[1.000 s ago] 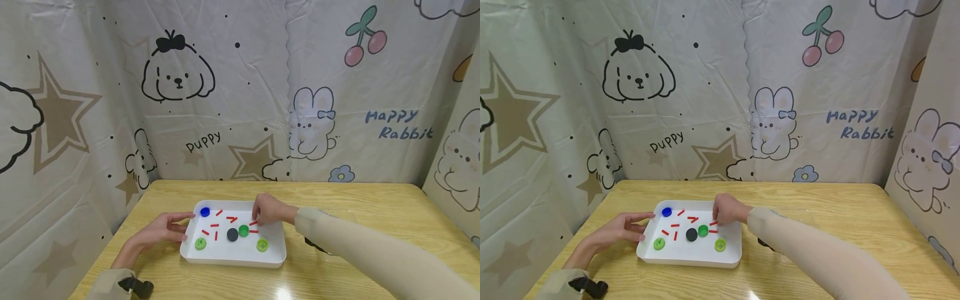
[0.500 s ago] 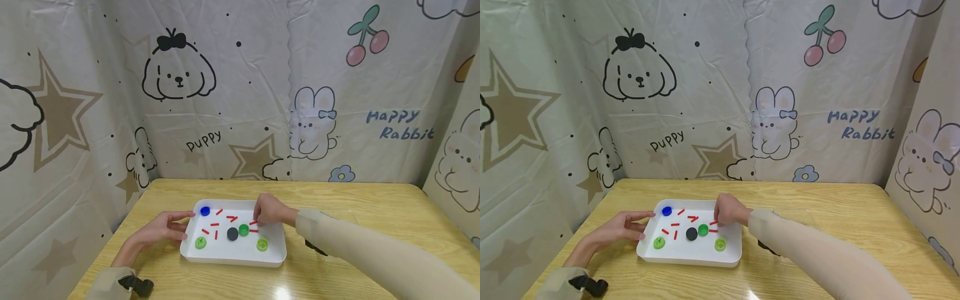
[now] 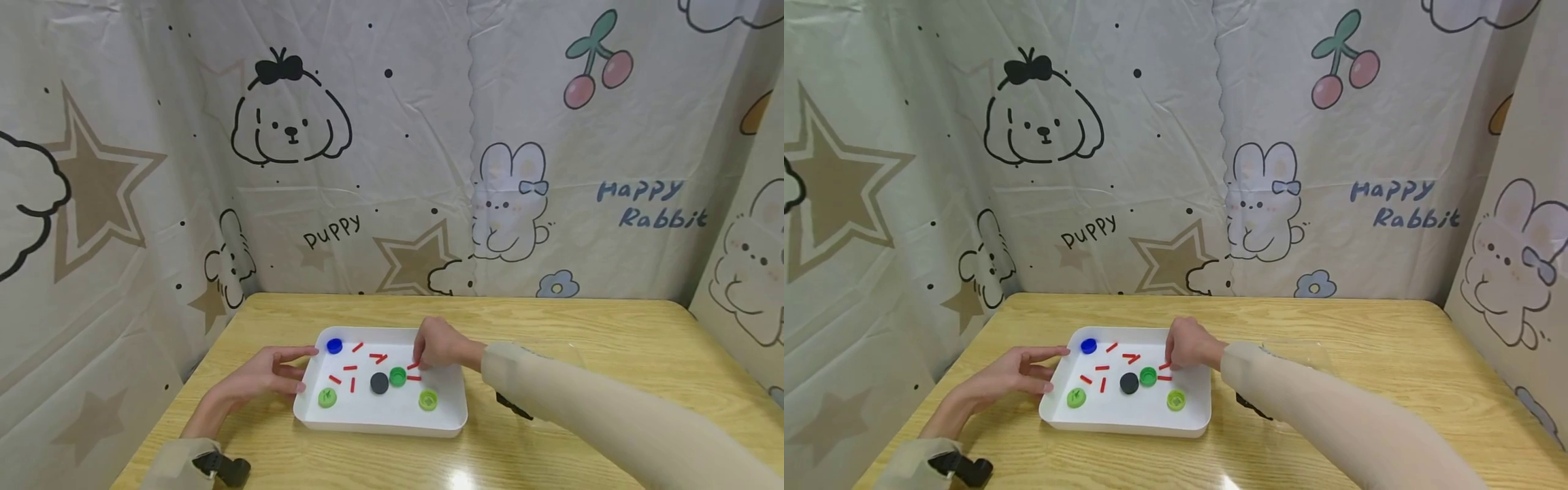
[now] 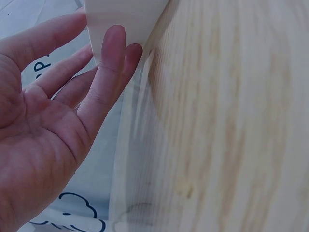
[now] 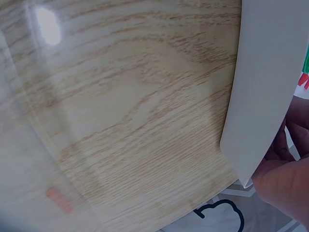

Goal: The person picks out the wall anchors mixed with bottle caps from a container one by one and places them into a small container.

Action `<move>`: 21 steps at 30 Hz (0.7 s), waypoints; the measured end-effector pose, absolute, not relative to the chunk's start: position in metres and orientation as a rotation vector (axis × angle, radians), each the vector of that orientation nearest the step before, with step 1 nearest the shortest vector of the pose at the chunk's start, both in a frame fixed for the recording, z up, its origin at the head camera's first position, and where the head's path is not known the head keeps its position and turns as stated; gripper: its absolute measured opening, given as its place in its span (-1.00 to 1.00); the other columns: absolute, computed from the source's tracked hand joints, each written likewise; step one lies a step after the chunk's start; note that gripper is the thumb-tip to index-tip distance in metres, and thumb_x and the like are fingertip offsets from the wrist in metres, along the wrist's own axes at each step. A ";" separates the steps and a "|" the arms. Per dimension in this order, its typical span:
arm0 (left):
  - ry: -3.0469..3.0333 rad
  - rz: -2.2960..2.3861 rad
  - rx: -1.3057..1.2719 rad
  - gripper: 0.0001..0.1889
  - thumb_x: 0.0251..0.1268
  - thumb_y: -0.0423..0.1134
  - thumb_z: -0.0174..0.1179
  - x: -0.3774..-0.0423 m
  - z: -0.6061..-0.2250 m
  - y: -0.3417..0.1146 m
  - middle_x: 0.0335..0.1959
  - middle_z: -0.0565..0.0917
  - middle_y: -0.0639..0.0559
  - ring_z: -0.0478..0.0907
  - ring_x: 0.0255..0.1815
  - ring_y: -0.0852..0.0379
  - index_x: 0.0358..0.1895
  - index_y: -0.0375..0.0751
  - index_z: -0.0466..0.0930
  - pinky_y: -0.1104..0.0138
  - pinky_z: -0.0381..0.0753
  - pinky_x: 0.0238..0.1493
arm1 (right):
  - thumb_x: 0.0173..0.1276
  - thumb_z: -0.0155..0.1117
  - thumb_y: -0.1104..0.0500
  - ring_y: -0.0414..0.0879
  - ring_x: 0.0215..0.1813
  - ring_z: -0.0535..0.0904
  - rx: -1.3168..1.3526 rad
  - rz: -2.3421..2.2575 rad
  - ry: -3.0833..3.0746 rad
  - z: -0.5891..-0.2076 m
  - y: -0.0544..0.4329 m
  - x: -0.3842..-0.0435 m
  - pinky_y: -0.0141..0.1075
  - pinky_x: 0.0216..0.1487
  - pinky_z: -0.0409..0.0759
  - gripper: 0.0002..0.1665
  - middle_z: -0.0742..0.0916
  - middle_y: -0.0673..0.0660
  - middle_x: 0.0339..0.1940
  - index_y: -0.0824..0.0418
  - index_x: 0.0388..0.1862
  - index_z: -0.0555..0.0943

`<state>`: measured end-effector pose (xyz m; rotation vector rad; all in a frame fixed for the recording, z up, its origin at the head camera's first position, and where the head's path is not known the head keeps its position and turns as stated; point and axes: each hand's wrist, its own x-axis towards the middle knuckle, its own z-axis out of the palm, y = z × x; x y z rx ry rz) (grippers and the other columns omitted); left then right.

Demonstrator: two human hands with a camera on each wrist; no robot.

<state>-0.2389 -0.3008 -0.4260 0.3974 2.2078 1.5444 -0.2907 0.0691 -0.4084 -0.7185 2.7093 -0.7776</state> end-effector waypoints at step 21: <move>2.210 1.539 0.396 -0.22 0.30 -0.38 0.44 -0.239 -0.426 -0.302 0.56 0.29 -0.45 0.49 0.39 -0.38 0.57 -0.39 0.32 0.04 0.71 0.13 | 0.22 0.57 0.42 -0.18 -0.40 0.52 -0.886 -0.801 2.689 -0.392 0.083 -0.294 -0.36 -0.34 0.53 -0.86 0.72 -0.06 -0.51 0.21 -0.44 0.82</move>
